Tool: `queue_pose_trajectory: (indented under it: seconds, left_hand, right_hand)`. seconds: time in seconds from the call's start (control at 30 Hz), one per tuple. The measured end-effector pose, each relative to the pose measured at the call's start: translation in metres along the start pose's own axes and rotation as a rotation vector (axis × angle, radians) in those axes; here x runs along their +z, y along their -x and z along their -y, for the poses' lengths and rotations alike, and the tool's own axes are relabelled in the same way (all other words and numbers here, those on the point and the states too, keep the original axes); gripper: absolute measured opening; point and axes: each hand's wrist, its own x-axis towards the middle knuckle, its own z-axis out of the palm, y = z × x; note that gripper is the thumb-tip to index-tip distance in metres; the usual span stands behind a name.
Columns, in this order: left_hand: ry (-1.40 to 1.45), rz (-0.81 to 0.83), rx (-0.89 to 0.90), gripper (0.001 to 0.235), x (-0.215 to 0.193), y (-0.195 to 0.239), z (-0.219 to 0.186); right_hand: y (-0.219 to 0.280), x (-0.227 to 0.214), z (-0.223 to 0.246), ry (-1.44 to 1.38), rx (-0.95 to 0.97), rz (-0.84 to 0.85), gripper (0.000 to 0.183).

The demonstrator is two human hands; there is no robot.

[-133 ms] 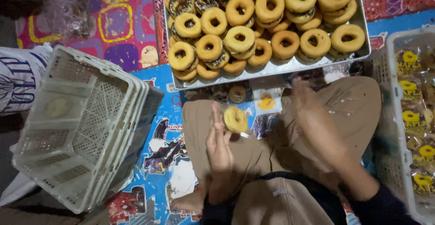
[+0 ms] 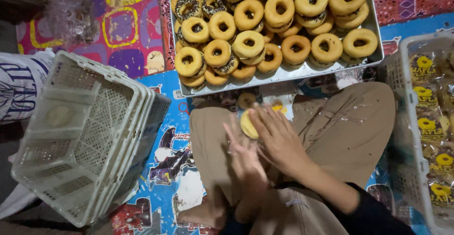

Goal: The person sits on the floor and repeatedly picks donuts from a metal tray, places them into clear plastic bags, and sets the packaged donuts into a white crate. The person handles plain and chocolate-topped donuts one at a time.

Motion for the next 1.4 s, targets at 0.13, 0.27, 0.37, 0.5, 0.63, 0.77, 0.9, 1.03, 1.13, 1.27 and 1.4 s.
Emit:
queue_pose_trajectory:
  seconds: [0.13,0.27,0.37,0.5,0.63,0.77,0.9,1.03,1.13,1.27,1.4]
  left_hand:
    - [-0.336,0.075,0.160,0.074,-0.012,0.005,-0.022]
    - [0.045,0.017,-0.414,0.047,-0.031,-0.024,-0.029]
    - [-0.625,0.002,-0.266,0.032,-0.030,-0.017,-0.038]
    - [-0.659,-0.065,-0.326,0.027,-0.037,-0.028,-0.026]
    - [-0.723,-0.174,-0.306,0.025,-0.062,-0.046,0.006]
    - [-1.005,-0.229,0.242,0.019,-0.102,-0.043,0.038]
    - [-0.929,-0.278,-0.113,0.016,-0.132,-0.019,0.069]
    - [-0.862,-0.350,-0.344,0.013,-0.162,-0.007,0.097]
    - [-0.537,-0.251,-0.245,0.012,-0.178,-0.037,0.141]
    - [-0.407,-0.168,-0.198,0.019,-0.158,-0.093,0.229]
    - [-1.418,0.120,-0.309,0.027,-0.135,-0.113,0.278]
  right_hand:
    - [-0.005,0.001,-0.004,-0.629,0.284,0.046,0.080]
    - [0.004,0.015,0.005,-1.090,0.510,0.300,0.070]
    - [0.017,0.029,0.006,-1.037,0.350,0.295,0.051]
    - [0.020,0.055,-0.012,-1.102,0.535,0.100,0.028]
    - [0.003,0.096,-0.032,-1.236,0.704,-0.073,0.012]
    - [0.021,0.144,-0.032,-1.238,0.881,-0.112,0.009]
    - [0.066,0.197,-0.015,-1.460,1.113,0.027,0.011]
    - [0.078,0.212,-0.058,-1.362,1.016,0.160,0.012]
    - [0.046,0.200,-0.131,-0.887,0.471,-0.007,0.021]
    - [0.005,0.186,-0.210,0.241,0.306,0.335,0.037]
    - [-0.002,0.208,-0.231,0.311,-0.006,0.211,0.040]
